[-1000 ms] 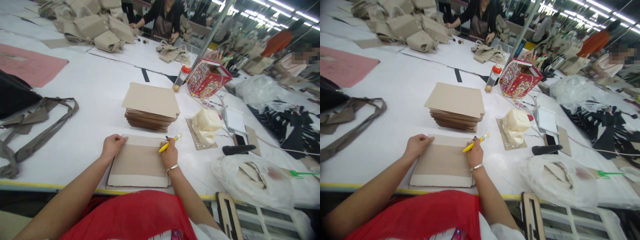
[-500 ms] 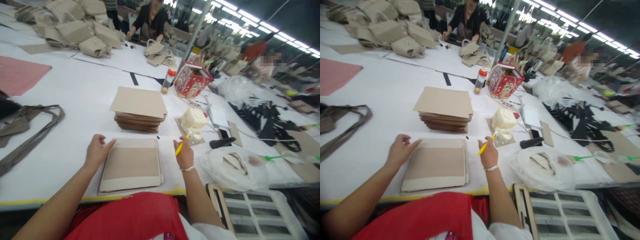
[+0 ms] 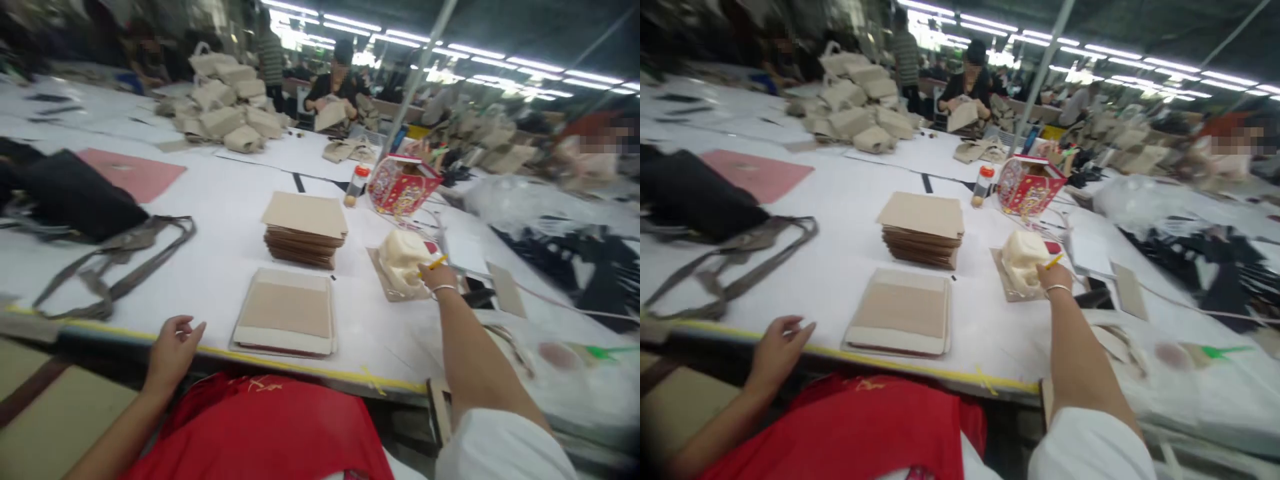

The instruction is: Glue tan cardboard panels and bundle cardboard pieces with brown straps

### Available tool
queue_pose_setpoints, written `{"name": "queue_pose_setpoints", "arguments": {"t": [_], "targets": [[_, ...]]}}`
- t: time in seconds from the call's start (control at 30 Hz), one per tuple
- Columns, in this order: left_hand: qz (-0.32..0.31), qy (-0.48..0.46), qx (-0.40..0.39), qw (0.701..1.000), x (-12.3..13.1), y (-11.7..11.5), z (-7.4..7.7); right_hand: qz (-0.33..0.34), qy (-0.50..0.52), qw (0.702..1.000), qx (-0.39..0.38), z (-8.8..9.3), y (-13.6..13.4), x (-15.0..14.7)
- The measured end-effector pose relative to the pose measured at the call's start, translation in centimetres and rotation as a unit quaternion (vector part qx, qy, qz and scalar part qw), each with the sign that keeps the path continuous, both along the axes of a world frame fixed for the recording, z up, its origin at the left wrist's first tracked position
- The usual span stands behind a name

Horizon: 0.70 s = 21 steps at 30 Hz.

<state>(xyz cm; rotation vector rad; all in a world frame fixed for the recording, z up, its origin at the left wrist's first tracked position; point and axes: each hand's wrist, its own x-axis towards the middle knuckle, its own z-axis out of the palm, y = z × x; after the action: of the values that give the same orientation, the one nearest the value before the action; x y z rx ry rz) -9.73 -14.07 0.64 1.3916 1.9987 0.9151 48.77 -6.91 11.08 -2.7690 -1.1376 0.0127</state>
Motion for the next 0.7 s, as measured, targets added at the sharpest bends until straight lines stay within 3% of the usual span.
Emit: {"name": "queue_pose_setpoints", "arguments": {"t": [0.1,0.27,0.37,0.43,0.5,0.57,0.63,0.7], "targets": [[0.055,0.027,0.015,0.998,-2.6,-2.9,-0.2,0.007,0.023,0.995,-0.094,-0.7,2.0,0.5],[0.113,0.009,0.017,0.993,-4.6,-6.8,0.0,0.024,0.088,0.985,-0.144,0.3,2.1,1.8],[0.099,0.026,0.038,0.994,-4.3,-6.8,1.3,0.014,0.071,0.989,-0.133,2.7,0.2,1.9],[0.068,0.056,0.077,0.993,-3.3,-5.2,2.7,0.005,0.008,0.998,-0.060,4.7,-1.7,0.3],[-0.001,0.089,0.146,0.985,-1.3,-2.3,4.1,0.030,-0.048,0.998,0.035,6.1,-3.6,-3.9],[-0.102,0.131,0.221,0.961,2.2,1.3,5.2,0.188,-0.045,0.976,0.100,5.9,-4.7,-10.4],[-0.207,0.190,0.255,0.925,6.7,4.8,5.5,0.298,-0.027,0.949,0.102,3.8,-4.8,-18.1],[-0.282,0.244,0.202,0.906,10.9,7.4,4.8,0.372,-0.011,0.923,0.092,0.4,-4.1,-24.8]]}}
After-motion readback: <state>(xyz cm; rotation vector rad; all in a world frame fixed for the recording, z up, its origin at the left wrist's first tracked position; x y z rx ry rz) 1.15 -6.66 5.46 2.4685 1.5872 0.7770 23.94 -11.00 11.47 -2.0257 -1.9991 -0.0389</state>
